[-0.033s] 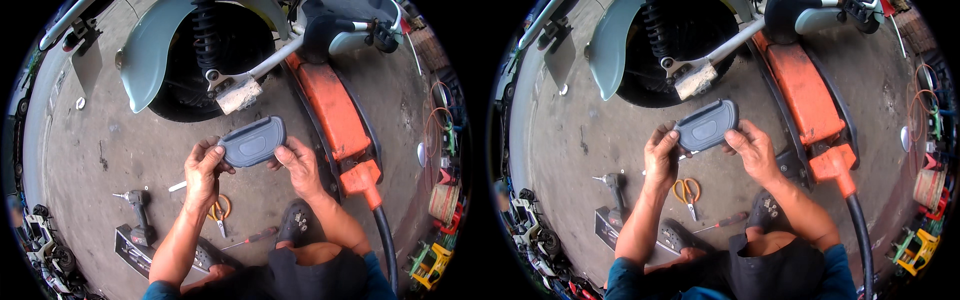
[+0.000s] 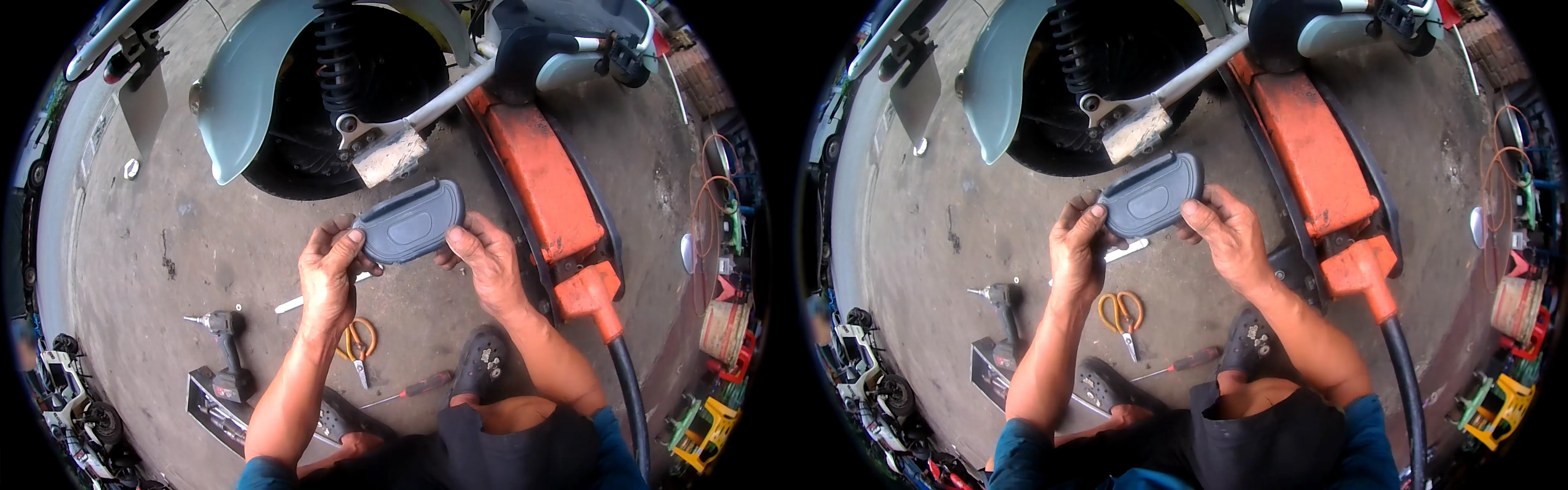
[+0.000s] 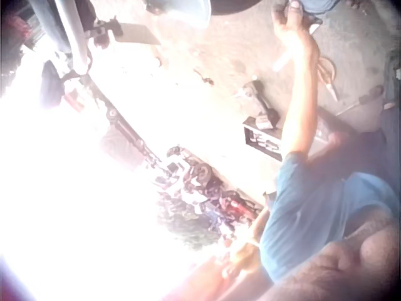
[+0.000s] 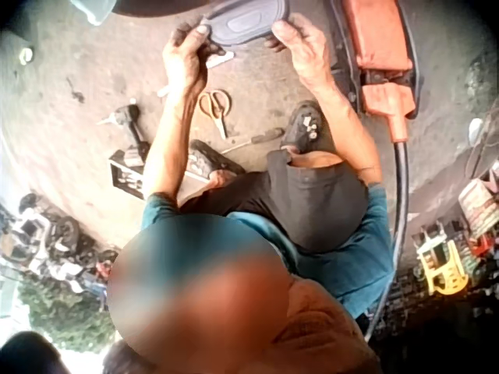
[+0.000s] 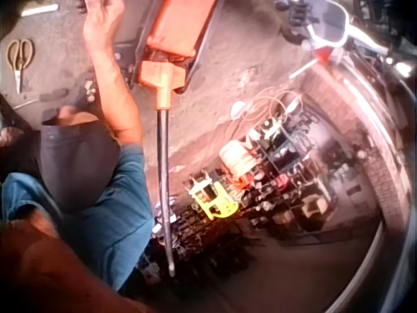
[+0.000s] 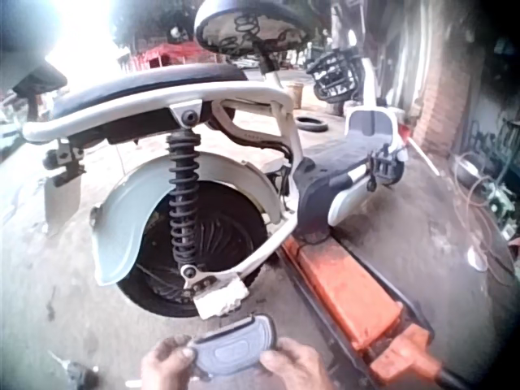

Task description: The person repairs the rear wheel area of a light blue scooter. They use a screwdriver to tighten bolts on a metal bracket and a plastic cover, then switch to a power drill to secure the components. Finally, they use an air hose to inflate the rear tire.

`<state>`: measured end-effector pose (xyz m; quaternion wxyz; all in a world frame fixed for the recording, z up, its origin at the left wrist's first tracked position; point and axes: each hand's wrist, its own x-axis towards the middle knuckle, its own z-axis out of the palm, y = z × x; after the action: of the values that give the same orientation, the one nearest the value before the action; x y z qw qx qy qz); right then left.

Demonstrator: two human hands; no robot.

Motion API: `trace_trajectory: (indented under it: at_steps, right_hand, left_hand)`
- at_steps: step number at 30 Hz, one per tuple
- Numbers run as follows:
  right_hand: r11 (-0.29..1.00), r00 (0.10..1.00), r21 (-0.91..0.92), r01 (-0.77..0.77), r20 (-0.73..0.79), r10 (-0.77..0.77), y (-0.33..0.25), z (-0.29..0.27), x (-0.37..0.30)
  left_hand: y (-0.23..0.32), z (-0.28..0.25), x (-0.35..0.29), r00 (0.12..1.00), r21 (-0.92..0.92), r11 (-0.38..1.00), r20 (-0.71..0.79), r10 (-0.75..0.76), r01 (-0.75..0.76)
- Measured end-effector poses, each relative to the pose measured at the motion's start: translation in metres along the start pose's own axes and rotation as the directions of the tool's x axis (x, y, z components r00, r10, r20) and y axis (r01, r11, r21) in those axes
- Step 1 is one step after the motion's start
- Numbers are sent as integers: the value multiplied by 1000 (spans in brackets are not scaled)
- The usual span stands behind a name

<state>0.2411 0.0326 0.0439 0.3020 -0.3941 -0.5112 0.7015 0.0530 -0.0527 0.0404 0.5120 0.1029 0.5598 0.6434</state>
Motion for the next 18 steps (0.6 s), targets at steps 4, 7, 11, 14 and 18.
trace_trajectory:
  at_steps: [4,7,11,14,18]
  right_hand:
    - [998,1000,50,-25,-8,26,-8,7,30]
    - [998,999,33,-49,20,48,-8,10,37]
    - [1000,1000,1,-15,15,15,-11,16,41]
    - [998,999,-52,37,18,-36,-11,16,43]
    - [991,998,-113,65,14,-64,-10,16,40]
  left_hand:
    - [9,2,22,999,-2,1000,-38,11,-11]
    - [12,-3,37,998,6,999,-49,39,-39]
    - [15,-3,42,996,-13,998,-68,53,-54]
    - [12,-4,42,997,-60,997,-67,50,-54]
    - [9,0,39,992,-46,994,-84,92,-96]
